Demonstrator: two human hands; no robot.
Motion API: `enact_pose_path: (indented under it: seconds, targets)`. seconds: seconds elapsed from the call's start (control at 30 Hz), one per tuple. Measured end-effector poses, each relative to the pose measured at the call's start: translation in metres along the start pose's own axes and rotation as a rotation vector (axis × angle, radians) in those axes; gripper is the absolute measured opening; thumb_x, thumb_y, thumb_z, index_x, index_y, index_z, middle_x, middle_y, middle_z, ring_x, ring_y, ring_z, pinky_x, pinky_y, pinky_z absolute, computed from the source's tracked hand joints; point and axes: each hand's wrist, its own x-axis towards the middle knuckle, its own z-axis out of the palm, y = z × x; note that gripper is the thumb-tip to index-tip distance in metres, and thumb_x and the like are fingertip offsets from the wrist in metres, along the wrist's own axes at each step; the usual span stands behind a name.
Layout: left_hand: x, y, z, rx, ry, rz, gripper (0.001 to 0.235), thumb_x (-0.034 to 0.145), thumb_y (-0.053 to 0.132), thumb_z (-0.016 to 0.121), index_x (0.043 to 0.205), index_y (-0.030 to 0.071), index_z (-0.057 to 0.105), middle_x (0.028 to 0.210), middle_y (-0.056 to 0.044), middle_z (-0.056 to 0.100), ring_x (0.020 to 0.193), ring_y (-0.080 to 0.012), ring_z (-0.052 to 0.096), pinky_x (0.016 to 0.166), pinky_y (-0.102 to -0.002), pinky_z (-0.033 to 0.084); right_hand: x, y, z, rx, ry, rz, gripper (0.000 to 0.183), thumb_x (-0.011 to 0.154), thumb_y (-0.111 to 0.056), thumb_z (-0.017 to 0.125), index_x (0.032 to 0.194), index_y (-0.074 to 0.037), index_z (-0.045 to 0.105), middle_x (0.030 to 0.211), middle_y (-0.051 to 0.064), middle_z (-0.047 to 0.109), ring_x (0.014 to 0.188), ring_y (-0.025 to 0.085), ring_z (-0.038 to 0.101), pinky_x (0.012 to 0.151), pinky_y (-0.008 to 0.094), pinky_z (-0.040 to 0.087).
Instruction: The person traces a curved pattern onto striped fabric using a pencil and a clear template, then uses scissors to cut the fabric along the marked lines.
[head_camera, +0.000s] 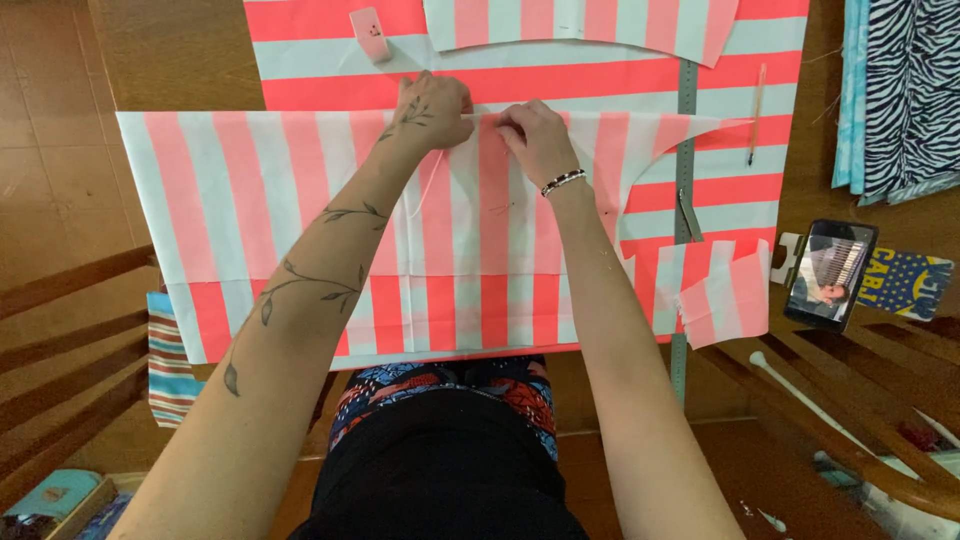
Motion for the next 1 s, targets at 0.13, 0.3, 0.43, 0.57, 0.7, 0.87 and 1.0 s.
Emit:
enact_pose_path:
  seconds: [0.13, 0.3, 0.43, 0.57, 0.7, 0.87, 1.0]
  targets:
    - [-0.006, 0.006, -0.017, -0.021, -0.061, 0.013, 0.011, 0.081, 0.019, 0.055, 0.08, 0.019, 0.066, 0.075, 0.005, 0.067, 0.077, -0.0217, 0.059, 0.094, -0.044, 0.036, 0.0, 0.003, 0.003, -0.001, 0.042, -0.022, 0.008, 0.09, -0.009, 0.064, 0.09, -0.01, 0.071, 0.081, 0.004, 0.063, 0.074, 0.018, 0.06, 0.068, 0.029, 0.051]
    - [-0.023, 0.015, -0.043, -0.267, -0.178, -0.026, 0.016, 0.076, 0.025, 0.06, 0.089, 0.02, 0.069, 0.084, 0.005, 0.066, 0.088, -0.02, 0.058, 0.104, -0.04, 0.034, -0.003, -0.004, 0.0, 0.08, 0.057, 0.063, 0.01, 0.091, -0.01, 0.063, 0.095, -0.009, 0.073, 0.087, 0.005, 0.069, 0.077, 0.018, 0.065, 0.072, 0.029, 0.055]
    - [-0.032, 0.02, -0.06, -0.303, -0.234, -0.058, 0.023, 0.078, 0.029, 0.066, 0.099, 0.02, 0.071, 0.09, 0.006, 0.066, 0.082, -0.0151, 0.057, 0.068, -0.031, 0.046, -0.001, -0.011, 0.0, 0.077, 0.073, 0.067, 0.01, 0.09, -0.011, 0.063, 0.091, -0.01, 0.073, 0.082, 0.003, 0.069, 0.074, 0.019, 0.062, 0.07, 0.03, 0.052]
    - [-0.035, 0.027, -0.071, -0.364, -0.317, -0.022, 0.027, 0.082, 0.029, 0.066, 0.105, 0.016, 0.069, 0.096, 0.005, 0.064, 0.084, -0.0125, 0.057, 0.066, -0.031, 0.045, -0.001, -0.024, -0.003, 0.153, 0.044, 0.155, 0.021, 0.084, -0.003, 0.058, 0.09, -0.013, 0.076, 0.086, -0.002, 0.077, 0.082, 0.014, 0.071, 0.077, 0.028, 0.058]
    - [-0.038, 0.034, -0.079, -0.228, -0.343, -0.045, 0.045, 0.082, 0.023, 0.054, 0.125, 0.02, 0.066, 0.126, 0.001, 0.062, 0.108, -0.0203, 0.058, 0.081, -0.039, 0.049, 0.0, -0.007, 0.015, 0.016, 0.092, 0.163, 0.021, 0.086, -0.005, 0.055, 0.089, -0.019, 0.071, 0.088, -0.002, 0.069, 0.086, 0.022, 0.062, 0.077, 0.035, 0.049]
    - [-0.028, 0.038, -0.068, -0.096, -0.38, -0.055, 0.047, 0.084, 0.018, 0.039, 0.121, 0.024, 0.068, 0.111, -0.001, 0.062, 0.104, -0.0332, 0.046, 0.083, -0.047, 0.042, 0.002, -0.015, 0.007, 0.11, 0.09, 0.16, 0.017, 0.083, -0.005, 0.056, 0.085, -0.017, 0.068, 0.085, -0.002, 0.07, 0.083, 0.02, 0.063, 0.073, 0.032, 0.048]
    - [-0.011, 0.021, -0.034, -0.046, -0.211, 0.128, 0.024, 0.091, 0.021, 0.043, 0.078, 0.022, 0.063, 0.066, 0.001, 0.05, 0.072, -0.0242, 0.045, 0.091, -0.04, 0.032, 0.0, -0.037, -0.007, 0.283, 0.075, 0.323, 0.015, 0.082, -0.006, 0.063, 0.082, -0.019, 0.071, 0.082, -0.009, 0.076, 0.082, 0.009, 0.07, 0.075, 0.024, 0.052]
